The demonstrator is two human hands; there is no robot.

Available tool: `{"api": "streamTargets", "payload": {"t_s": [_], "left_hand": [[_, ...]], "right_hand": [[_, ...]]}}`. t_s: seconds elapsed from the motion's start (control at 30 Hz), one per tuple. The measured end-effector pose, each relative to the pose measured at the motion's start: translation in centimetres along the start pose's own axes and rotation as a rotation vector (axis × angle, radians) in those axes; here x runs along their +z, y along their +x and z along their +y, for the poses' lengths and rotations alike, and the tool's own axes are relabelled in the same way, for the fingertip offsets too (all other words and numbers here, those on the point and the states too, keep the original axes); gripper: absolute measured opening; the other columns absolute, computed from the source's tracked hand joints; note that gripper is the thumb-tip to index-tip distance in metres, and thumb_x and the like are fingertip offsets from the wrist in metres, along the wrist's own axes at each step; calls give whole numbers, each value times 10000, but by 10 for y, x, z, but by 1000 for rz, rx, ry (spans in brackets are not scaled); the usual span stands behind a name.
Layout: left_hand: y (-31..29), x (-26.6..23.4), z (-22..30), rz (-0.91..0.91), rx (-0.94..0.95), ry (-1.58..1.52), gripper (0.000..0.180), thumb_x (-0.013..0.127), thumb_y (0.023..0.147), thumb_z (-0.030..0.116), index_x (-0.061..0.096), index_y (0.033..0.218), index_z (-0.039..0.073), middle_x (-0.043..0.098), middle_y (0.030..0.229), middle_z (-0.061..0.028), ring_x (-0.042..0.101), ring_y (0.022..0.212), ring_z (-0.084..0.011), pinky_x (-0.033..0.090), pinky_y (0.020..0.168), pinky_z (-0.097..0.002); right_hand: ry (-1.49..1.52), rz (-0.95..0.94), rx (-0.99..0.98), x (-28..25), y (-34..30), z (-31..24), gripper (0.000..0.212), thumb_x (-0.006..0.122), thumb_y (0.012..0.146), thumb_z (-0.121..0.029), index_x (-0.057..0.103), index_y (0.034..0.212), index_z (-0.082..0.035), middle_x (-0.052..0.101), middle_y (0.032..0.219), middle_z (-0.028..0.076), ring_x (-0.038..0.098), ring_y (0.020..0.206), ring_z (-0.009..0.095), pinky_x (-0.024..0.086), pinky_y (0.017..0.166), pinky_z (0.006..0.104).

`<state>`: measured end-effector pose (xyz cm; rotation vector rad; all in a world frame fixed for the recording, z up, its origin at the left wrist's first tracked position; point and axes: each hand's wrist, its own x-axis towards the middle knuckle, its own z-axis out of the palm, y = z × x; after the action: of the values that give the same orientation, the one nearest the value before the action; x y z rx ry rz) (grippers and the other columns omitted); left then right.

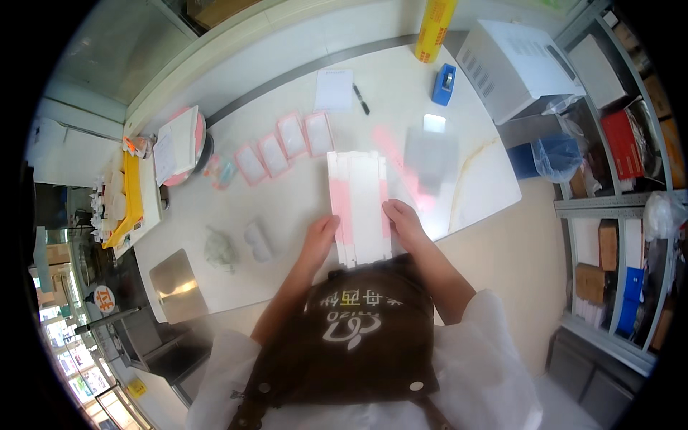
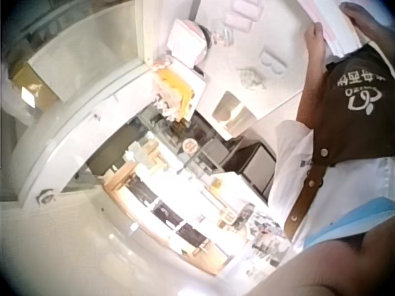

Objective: The person folds and assembles small pink cardboard boxes on a white counter. The person handles several flat pink cardboard pieces, folding the edges and securing them into a three-dimensional box shape by hand, then places an assembled box into another box tray.

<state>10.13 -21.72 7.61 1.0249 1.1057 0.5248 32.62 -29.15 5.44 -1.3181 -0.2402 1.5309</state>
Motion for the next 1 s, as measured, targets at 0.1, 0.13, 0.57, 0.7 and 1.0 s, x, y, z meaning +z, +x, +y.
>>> {"api": "streamTargets", "payload": {"t_s": [0.1, 0.13, 0.57, 0.7, 1.0], "left_hand": [[5, 28, 15, 101, 62, 132, 302, 593, 1037, 249, 689, 897, 0, 618, 756, 18, 520, 690, -69, 436, 633, -269], [3, 36, 17, 135, 54, 163, 300, 604, 1032, 246, 686, 883, -1, 610, 744, 23, 513, 680, -69, 435, 629, -269], [20, 108, 6, 415, 131, 511, 266, 594, 1006, 228, 708, 993, -13, 697, 777, -145, 686, 718, -227, 512, 670, -372], [30, 71, -18, 591, 356, 1074, 230, 592, 988, 218, 703, 1032, 21, 713, 859, -177, 696, 730, -340, 531, 679, -437], [2, 44, 46, 535, 132, 378, 168, 597, 994, 173, 668, 996, 21, 654, 768, -69, 617, 667, -129, 503, 626, -318]], "right_hand": [[-137, 76, -57, -52, 29, -21, 177, 578, 1064, -286, 661, 994, -146, 610, 854, -69, 534, 785, 51, 452, 761, 249], [-43, 24, -54, -61, 28, -32, 162, 571, 1063, -274, 653, 1047, -135, 640, 920, -54, 569, 846, 63, 466, 788, 258], [-126, -3, 187, -136, 67, -33, 260, 598, 993, -172, 610, 1244, -104, 663, 1107, 3, 615, 961, 126, 495, 872, 301], [-224, 14, 161, -141, 79, -42, 379, 604, 979, -161, 556, 1343, -68, 640, 1169, 60, 618, 993, 173, 488, 885, 321], [-537, 80, -377, -78, 45, -41, 533, 611, 982, -204, 459, 1449, 2, 586, 1318, 138, 611, 1085, 231, 518, 924, 348]]}}
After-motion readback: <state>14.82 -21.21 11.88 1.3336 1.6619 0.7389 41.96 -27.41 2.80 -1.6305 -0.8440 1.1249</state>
